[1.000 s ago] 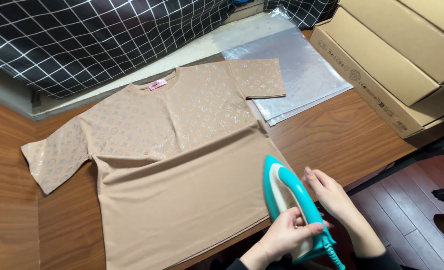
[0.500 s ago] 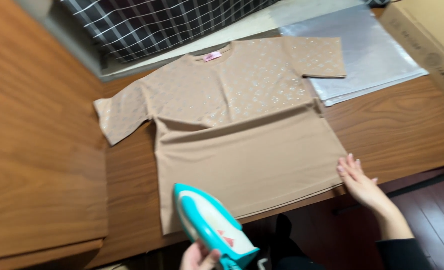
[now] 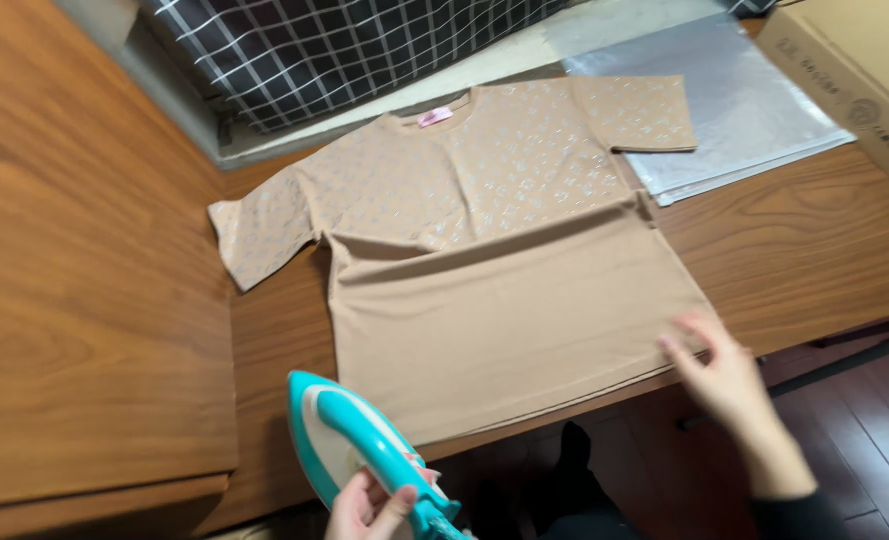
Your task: The person takes a beige t-shirt off a hanger and lays it on a wooden table. They use a teal iron to press the shirt, smoothing out the sleeves and body. After ironing, the person folds the shirt neatly and places it inside a clear plastic bag.
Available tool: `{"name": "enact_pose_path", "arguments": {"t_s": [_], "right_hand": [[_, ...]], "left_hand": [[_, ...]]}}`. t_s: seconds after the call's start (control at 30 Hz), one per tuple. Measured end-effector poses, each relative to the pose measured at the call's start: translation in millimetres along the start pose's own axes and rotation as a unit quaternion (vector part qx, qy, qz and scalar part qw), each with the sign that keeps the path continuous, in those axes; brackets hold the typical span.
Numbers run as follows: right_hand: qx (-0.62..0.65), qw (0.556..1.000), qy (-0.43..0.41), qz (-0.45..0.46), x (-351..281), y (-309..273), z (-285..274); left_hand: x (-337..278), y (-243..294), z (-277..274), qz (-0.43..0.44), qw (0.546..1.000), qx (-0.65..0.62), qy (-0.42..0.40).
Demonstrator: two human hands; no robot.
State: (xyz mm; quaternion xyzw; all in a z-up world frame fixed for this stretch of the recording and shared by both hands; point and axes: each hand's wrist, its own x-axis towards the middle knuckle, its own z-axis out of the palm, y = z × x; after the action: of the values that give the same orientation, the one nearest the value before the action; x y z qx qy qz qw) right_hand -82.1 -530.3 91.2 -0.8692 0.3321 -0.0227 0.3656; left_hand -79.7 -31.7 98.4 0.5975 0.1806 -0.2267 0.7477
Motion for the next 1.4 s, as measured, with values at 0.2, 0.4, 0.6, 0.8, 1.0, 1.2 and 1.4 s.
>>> {"name": "enact_pose_path", "arguments": {"t_s": [0.2,0.4,0.6,0.8,1.0,1.2,1.4], "right_hand": [[0.337,0.921,-0.195,0.022,-77,-82,26],[0.392,0.903,-0.171,0.038,-44,-74,-40],[0.449,0.891,-0.045,0.05,8,-1,-120],[0.465,0.883,0.018,-0.059,93,94,-178],[0.425,0.899,0.042,-0.091,158,158,-217],[0.455,0.888,0.003,-0.064,171,207,-228],[0.315,0.937,0.124,0.086,147,189,-213]], "left_hand": [[17,50,131,0.001,0.957,0.168,-0.236],[33,49,296,0.037,0.866,0.187,-0.462],[80,26,409,0.124,0.787,0.3,-0.525],[193,30,452,0.2,0.866,0.302,-0.346],[295,32,438,0.468,0.739,0.482,-0.053],[351,27,444,0.444,0.622,0.636,0.105],[384,24,442,0.371,0.587,0.692,0.197]]}}
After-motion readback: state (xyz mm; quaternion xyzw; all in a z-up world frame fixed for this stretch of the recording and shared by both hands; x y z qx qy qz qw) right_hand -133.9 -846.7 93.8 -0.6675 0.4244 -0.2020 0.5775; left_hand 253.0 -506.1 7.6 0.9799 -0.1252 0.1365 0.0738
